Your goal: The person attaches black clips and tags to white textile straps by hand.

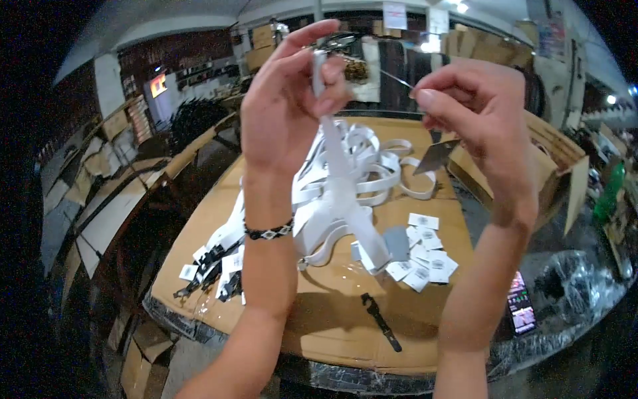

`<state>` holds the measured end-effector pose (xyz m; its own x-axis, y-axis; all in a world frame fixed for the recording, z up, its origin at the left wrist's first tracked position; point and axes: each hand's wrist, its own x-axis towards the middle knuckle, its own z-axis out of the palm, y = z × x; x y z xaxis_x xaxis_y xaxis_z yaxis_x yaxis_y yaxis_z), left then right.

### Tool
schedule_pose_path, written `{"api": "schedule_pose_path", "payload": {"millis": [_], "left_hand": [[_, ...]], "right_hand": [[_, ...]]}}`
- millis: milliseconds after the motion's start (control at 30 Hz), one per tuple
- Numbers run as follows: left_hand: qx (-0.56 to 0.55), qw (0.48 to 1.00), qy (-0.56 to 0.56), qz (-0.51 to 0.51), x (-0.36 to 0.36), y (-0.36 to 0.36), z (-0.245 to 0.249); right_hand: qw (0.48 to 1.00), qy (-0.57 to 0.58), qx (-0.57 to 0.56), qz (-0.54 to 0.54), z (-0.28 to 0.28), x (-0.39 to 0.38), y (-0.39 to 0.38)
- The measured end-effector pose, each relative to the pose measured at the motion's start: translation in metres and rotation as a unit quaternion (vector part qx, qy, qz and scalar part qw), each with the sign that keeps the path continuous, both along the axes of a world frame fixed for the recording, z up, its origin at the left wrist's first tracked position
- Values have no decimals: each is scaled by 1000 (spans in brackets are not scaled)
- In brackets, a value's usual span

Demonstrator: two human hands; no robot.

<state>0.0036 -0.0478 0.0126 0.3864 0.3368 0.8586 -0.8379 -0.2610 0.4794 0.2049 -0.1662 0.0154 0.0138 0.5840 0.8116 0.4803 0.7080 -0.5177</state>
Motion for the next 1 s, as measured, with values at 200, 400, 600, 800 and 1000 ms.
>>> {"api": "schedule_pose_path", "payload": {"millis": [200, 400, 600, 800, 1000], "left_hand": [[-13, 999, 2, -43, -3, -1, -1], [-24, 996, 2, -90, 2, -4, -2], [-23, 995, -9, -97, 4, -4, -3], [-15, 997, -14, -79, 4, -5, -3], [-5, 997, -11, -71, 5, -3, -3]], "right_hand": [[999, 5, 24, 27, 2, 7, -6], [997, -1, -49, 59, 2, 10, -5], [995, 4, -58, 82, 0, 13, 1], [994, 9, -64, 85, -1, 13, 4], [995, 26, -79, 61, -4, 8, 8]]}}
